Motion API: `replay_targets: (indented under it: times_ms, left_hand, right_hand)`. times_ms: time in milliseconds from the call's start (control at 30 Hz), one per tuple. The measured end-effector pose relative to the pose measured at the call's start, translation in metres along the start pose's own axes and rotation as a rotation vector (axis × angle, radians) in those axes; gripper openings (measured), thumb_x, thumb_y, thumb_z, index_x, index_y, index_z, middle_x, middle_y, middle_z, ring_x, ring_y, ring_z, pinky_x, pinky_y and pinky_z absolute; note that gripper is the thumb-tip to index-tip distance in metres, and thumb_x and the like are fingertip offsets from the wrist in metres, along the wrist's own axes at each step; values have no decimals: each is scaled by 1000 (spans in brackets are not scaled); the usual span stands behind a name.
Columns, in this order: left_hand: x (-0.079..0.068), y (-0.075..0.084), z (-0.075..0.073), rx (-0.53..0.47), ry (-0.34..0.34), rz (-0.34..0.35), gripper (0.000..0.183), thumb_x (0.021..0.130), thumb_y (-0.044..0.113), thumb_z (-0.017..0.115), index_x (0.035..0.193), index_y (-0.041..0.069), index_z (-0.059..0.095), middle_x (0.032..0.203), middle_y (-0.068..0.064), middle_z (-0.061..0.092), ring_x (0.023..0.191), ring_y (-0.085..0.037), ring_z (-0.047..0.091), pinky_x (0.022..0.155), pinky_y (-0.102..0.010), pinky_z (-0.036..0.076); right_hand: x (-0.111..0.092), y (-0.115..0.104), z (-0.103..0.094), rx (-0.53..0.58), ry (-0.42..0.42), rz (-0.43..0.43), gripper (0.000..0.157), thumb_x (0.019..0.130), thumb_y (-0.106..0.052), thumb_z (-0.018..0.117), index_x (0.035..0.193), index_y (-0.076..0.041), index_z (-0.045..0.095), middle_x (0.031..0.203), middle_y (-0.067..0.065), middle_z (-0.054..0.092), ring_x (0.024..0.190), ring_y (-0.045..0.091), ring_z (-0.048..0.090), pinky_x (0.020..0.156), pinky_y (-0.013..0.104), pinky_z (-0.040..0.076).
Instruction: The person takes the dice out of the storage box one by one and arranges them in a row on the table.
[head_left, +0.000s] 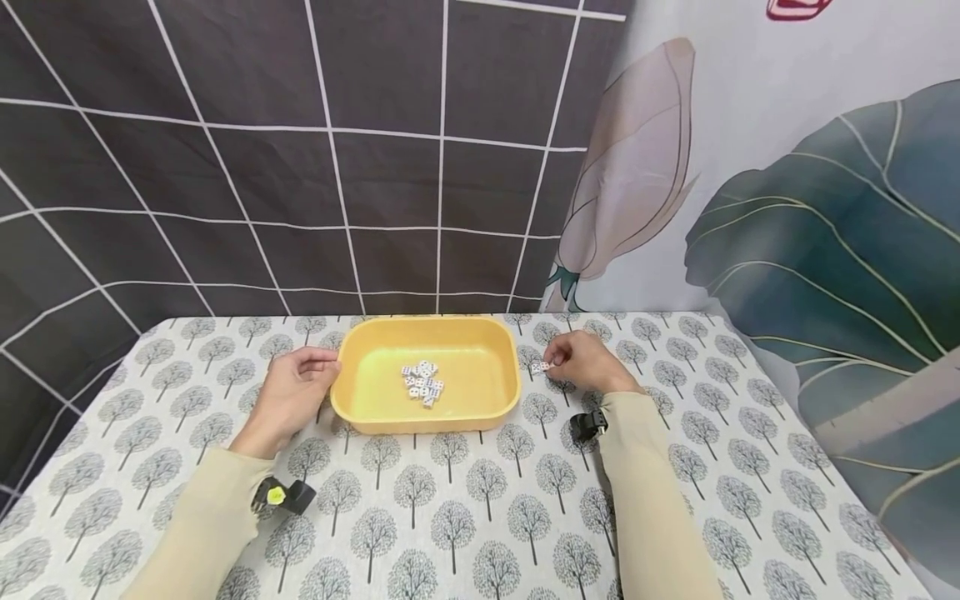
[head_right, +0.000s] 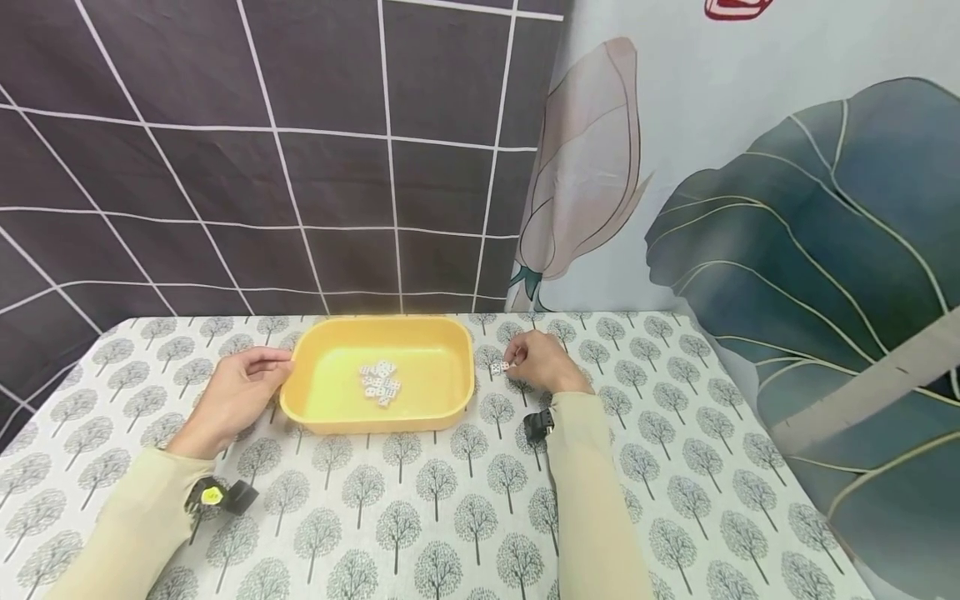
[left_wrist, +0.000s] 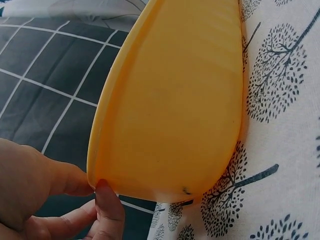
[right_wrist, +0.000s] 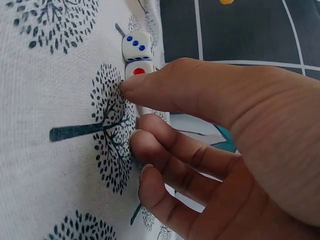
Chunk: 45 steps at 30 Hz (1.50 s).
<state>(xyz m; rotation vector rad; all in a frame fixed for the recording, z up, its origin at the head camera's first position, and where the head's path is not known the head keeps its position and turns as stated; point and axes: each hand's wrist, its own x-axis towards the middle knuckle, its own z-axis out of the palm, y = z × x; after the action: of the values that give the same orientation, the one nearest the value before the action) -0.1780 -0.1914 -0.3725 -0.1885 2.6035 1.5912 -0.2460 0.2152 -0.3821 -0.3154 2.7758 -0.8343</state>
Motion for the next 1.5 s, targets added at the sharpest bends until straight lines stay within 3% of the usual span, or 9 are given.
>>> replay_targets:
  times_ms: [567, 1033, 1500]
  left_hand:
    - [0, -1, 0, -1, 18, 30, 36, 103, 16, 56, 133, -4, 57, 121, -20, 63, 96, -16, 62, 76, -14, 56]
    - [-1, 0, -1, -2, 14, 22, 36, 103, 17, 56, 133, -4, 57, 121, -21, 63, 97, -17, 62, 75, -15, 56]
    - [-1, -1, -1, -19, -3, 24, 36, 104, 15, 56, 134, -5, 55, 121, -21, 63, 96, -17, 63, 76, -17, 57]
  right_hand:
    - [1, -3, 2, 7, -13, 8, 15, 84, -6, 78, 98, -10, 72, 90, 5, 67, 83, 17, 58, 75, 26, 52]
    - [3, -8, 2, -17, -27, -33, 13, 85, -6, 78, 96, -9, 73, 88, 3, 67, 82, 16, 56, 74, 26, 50]
    - [1, -10, 2, 0, -50, -4, 17, 85, -7, 79, 100, -10, 72, 90, 5, 66, 83, 17, 57, 73, 26, 50]
